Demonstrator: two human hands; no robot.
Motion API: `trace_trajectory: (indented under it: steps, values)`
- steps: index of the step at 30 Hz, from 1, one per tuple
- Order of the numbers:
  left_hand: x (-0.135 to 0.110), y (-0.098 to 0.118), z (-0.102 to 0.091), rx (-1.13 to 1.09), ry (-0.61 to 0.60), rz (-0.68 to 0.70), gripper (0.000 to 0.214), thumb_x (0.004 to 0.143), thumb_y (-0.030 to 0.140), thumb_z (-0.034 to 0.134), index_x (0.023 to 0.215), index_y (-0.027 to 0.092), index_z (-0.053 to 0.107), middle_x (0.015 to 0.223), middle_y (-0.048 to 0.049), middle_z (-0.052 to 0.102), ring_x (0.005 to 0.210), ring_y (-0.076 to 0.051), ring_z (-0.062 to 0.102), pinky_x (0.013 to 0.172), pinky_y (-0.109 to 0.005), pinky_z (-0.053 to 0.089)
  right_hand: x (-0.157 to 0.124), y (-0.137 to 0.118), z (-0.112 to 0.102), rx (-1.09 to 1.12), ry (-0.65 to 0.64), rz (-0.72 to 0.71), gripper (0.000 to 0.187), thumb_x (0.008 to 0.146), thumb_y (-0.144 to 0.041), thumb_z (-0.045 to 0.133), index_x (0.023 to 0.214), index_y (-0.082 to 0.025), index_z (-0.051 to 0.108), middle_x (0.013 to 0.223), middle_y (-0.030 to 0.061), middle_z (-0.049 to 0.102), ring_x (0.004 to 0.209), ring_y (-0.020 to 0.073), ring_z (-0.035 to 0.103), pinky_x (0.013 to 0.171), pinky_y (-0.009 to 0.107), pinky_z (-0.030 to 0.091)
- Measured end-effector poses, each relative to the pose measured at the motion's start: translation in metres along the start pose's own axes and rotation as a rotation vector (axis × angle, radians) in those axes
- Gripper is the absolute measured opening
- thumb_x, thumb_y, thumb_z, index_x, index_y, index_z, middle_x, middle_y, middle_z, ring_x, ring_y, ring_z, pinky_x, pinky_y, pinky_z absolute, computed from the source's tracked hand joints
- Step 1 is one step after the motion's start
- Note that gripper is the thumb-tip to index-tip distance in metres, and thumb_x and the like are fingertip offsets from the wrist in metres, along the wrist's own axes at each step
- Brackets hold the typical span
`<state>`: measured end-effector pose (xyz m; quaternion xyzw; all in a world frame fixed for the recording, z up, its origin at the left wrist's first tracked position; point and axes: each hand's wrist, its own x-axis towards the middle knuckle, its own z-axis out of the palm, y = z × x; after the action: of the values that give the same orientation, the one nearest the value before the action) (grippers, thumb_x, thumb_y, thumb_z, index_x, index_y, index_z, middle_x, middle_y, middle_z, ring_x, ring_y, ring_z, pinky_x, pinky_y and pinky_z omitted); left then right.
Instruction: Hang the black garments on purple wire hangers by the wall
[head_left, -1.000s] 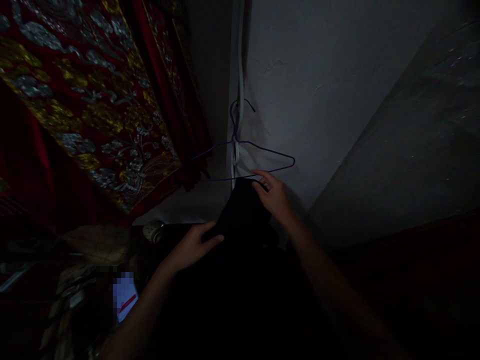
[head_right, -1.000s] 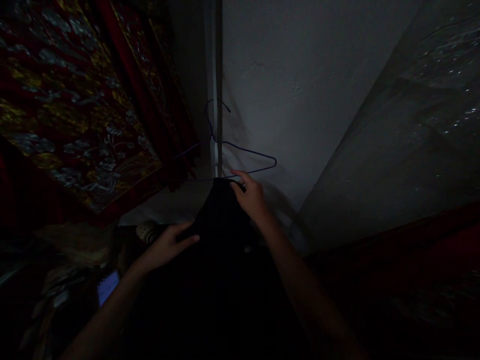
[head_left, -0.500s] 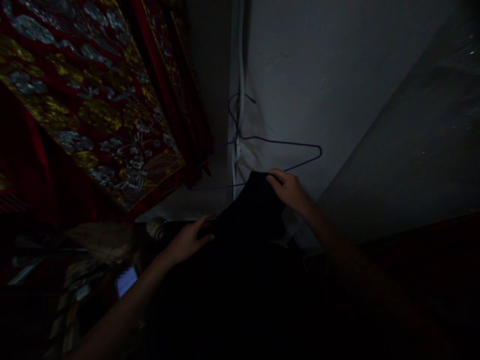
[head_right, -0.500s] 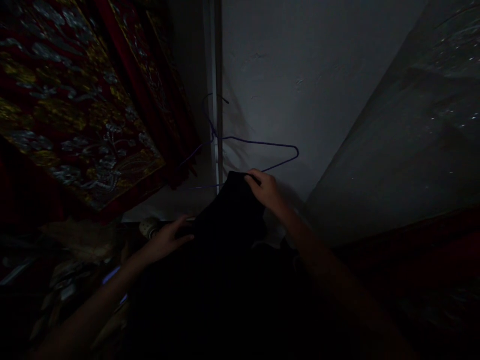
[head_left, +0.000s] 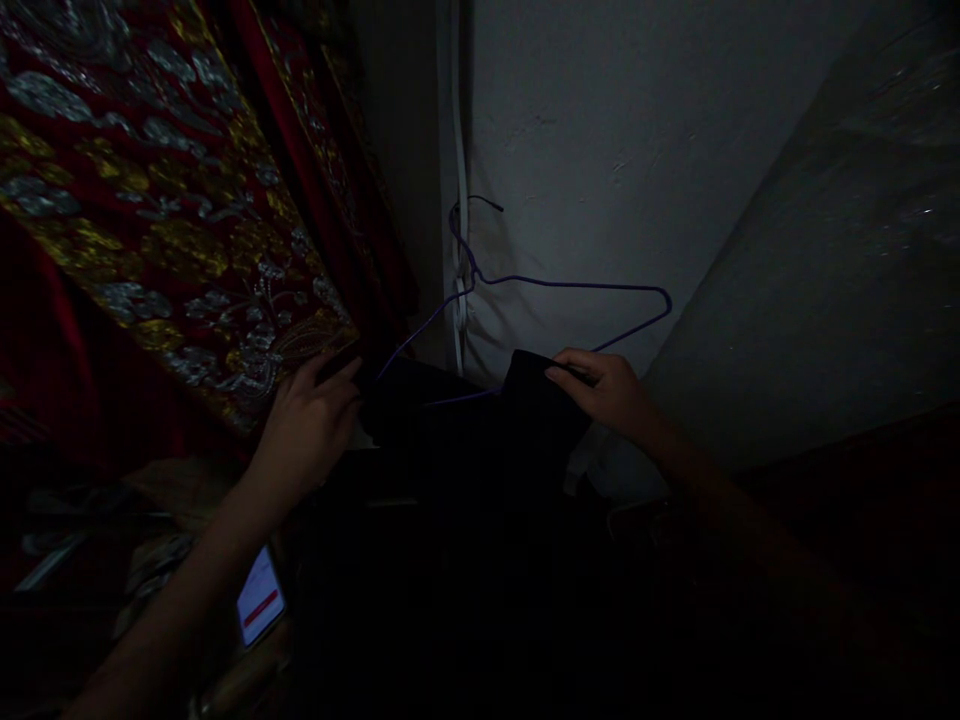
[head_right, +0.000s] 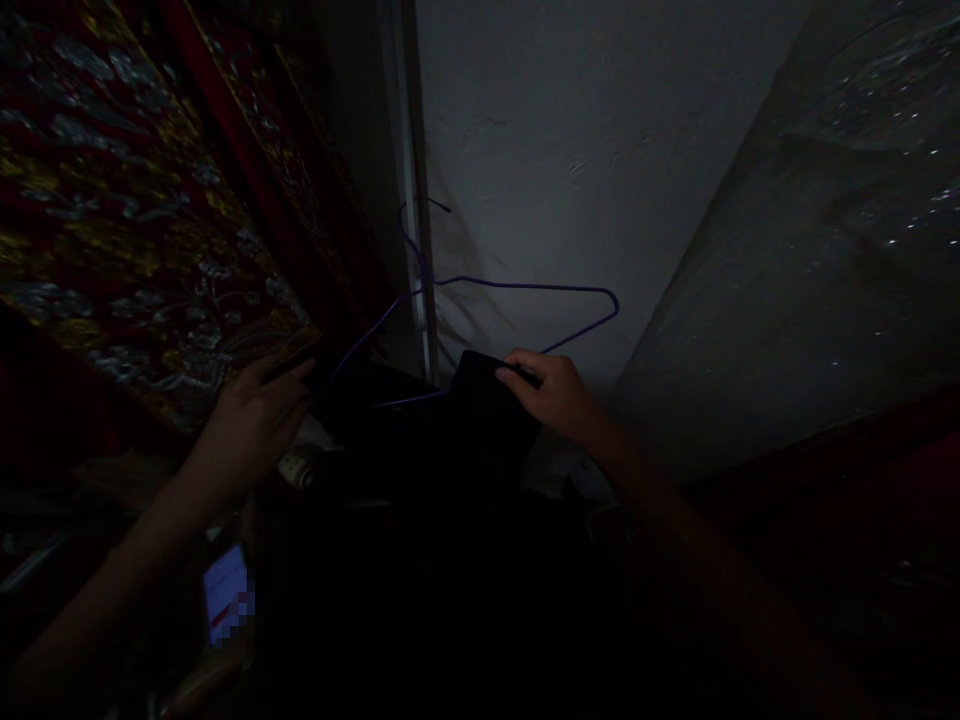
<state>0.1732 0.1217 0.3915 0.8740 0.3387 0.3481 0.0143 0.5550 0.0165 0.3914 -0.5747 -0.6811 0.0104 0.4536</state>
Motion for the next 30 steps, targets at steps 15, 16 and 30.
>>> trace_trajectory:
  steps: [15, 16, 30]
  values:
    - [0.085, 0.037, 0.022, -0.294, 0.411, -0.013, 0.035, 0.089, 0.03, 0.062, 0.122, 0.02, 0.061, 0.143, -0.0121, 0.057, 0.126, -0.027, 0.056, 0.105, -0.038, 0.043, -0.018, -0.037, 0.049, 0.285, -0.078, 0.021, 0.024, 0.094, -0.032, 0.053, 0.096, -0.021, 0.074, 0.09, 0.0023, 0.075, 0.086, 0.0208, 0.07, 0.078, 0.032, 0.052]
    - [0.09, 0.031, 0.028, -0.306, 0.366, -0.043, 0.033, 0.092, 0.033, 0.059, 0.121, 0.019, 0.062, 0.13, -0.0118, 0.065, 0.117, -0.026, 0.061, 0.099, -0.035, 0.045, -0.019, -0.034, 0.046, 0.285, -0.066, 0.033, 0.023, 0.094, -0.032, 0.053, 0.094, -0.021, 0.074, 0.087, 0.0018, 0.074, 0.084, 0.0203, 0.069, 0.077, 0.031, 0.051]
    - [0.087, 0.006, 0.014, -0.09, 0.323, -0.011, 0.03, 0.093, 0.046, 0.06, 0.088, 0.021, 0.075, 0.082, -0.0022, 0.075, 0.071, -0.019, 0.066, 0.069, -0.026, 0.043, -0.021, -0.009, -0.044, 0.119, 0.428, 0.279, 0.045, 0.088, -0.035, 0.066, 0.13, -0.018, 0.067, 0.112, 0.0148, 0.074, 0.086, 0.0236, 0.073, 0.075, 0.039, 0.058]
